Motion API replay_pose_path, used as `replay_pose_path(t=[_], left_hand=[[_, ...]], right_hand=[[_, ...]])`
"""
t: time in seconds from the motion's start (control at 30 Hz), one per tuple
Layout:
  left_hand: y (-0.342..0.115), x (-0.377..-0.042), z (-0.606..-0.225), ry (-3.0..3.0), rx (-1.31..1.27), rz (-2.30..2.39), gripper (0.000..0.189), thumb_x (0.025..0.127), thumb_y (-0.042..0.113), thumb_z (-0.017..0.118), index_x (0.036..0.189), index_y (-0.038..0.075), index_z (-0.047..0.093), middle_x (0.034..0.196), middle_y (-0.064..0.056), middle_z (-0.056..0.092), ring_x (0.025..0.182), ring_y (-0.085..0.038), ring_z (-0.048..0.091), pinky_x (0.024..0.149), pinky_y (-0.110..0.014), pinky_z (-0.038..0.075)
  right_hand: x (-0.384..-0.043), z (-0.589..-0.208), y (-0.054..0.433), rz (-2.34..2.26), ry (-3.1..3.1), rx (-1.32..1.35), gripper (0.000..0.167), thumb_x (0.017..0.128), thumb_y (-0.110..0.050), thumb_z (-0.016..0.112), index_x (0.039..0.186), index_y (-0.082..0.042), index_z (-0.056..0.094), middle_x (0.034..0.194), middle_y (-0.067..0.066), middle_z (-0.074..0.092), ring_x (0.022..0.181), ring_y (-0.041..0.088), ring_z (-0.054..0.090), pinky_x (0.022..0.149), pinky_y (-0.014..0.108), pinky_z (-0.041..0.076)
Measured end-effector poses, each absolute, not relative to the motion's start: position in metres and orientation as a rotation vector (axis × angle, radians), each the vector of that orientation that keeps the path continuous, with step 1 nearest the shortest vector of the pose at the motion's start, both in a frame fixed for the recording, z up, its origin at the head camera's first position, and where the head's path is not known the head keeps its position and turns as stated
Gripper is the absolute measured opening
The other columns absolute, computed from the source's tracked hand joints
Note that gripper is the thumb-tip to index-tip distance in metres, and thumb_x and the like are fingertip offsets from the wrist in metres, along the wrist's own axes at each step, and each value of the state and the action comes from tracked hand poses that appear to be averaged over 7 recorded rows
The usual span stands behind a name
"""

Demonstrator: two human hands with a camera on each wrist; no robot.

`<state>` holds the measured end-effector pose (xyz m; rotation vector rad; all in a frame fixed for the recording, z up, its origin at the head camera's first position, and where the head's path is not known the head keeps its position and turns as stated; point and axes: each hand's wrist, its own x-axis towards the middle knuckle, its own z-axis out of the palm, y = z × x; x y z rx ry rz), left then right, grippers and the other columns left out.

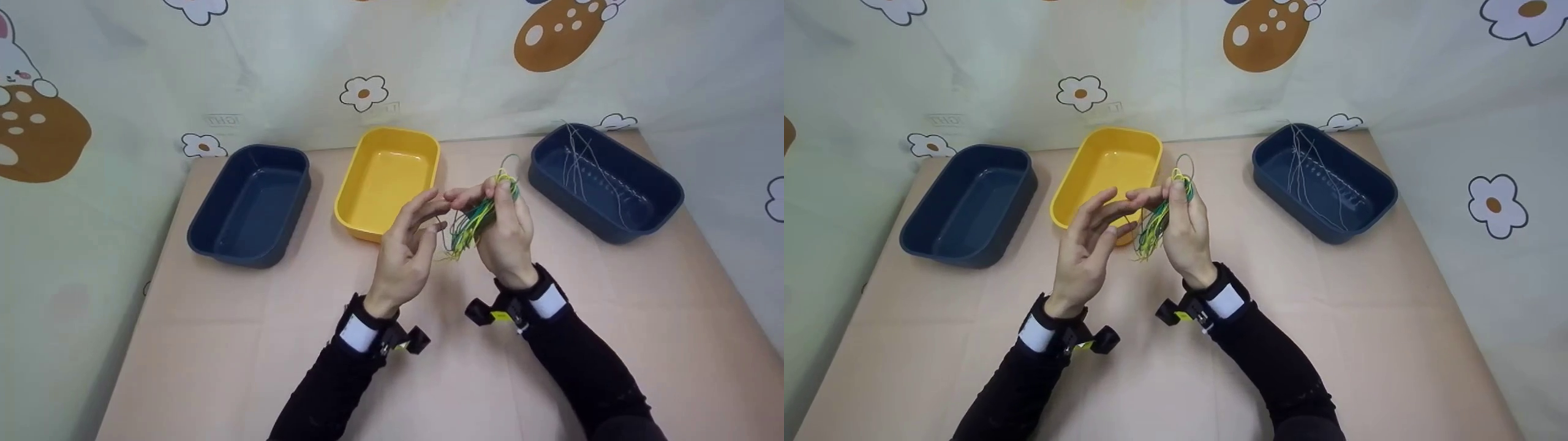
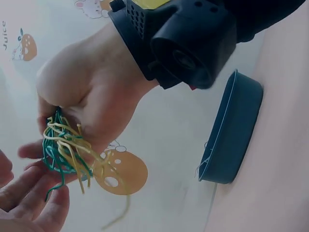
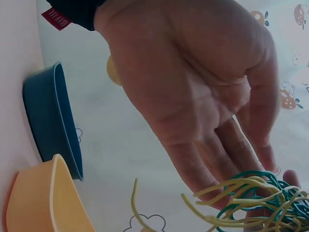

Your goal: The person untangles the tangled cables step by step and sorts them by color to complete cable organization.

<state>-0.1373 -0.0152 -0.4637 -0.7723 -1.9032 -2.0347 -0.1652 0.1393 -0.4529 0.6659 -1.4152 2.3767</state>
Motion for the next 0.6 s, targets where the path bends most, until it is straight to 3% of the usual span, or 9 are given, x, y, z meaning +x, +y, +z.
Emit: replay_pose_path(t=[0.13, 0.27, 0.43, 0.6], left_hand=[[-0.020, -0.138, -0.462, -1.937, -0.803, -1.924, 0.044, 0.104, -0.016, 0.044, 0.147, -0.021, 0.053, 0.141, -0.039, 0.067, 0.136, -0.053, 0.067, 0.115, -0.045, 0.063], [-0.024, -0.141, -0.462, -2.022, -0.902, -1.674, 0.043, 0.099, -0.021, 0.047, 0.139, -0.019, 0.062, 0.133, -0.035, 0.074, 0.126, -0.047, 0.075, 0.109, -0.039, 0.066], [-0.030, -0.146, -0.466, -2.086, -1.015, -1.281, 0.033, 0.097, -0.018, 0.063, 0.129, -0.011, 0.070, 0.116, -0.025, 0.081, 0.106, -0.037, 0.081, 0.098, -0.036, 0.068], [-0.032, -0.148, -0.469, -2.102, -1.103, -1.073, 0.019, 0.098, -0.006, 0.081, 0.116, -0.005, 0.076, 0.108, -0.017, 0.082, 0.098, -0.029, 0.078, 0.089, -0.032, 0.067]], right_hand=[[-0.165, -0.445, 0.140, 2.457, -1.374, 0.583, 0.035, 0.123, -0.039, 0.042, 0.099, -0.014, 0.048, 0.081, -0.008, 0.073, 0.090, 0.011, 0.079, 0.096, 0.030, 0.065], [-0.165, -0.436, 0.141, 2.530, -1.341, 0.484, 0.037, 0.124, -0.034, 0.027, 0.097, -0.015, 0.045, 0.075, -0.008, 0.060, 0.077, 0.010, 0.069, 0.084, 0.028, 0.064], [-0.164, -0.428, 0.143, 2.577, -1.325, 0.378, 0.040, 0.124, -0.033, 0.016, 0.096, -0.018, 0.040, 0.069, -0.009, 0.049, 0.063, 0.008, 0.052, 0.063, 0.021, 0.049], [-0.166, -0.428, 0.143, 2.569, -1.326, 0.317, 0.042, 0.124, -0.035, 0.014, 0.094, -0.019, 0.039, 0.067, -0.010, 0.044, 0.056, 0.006, 0.043, 0.055, 0.018, 0.037]])
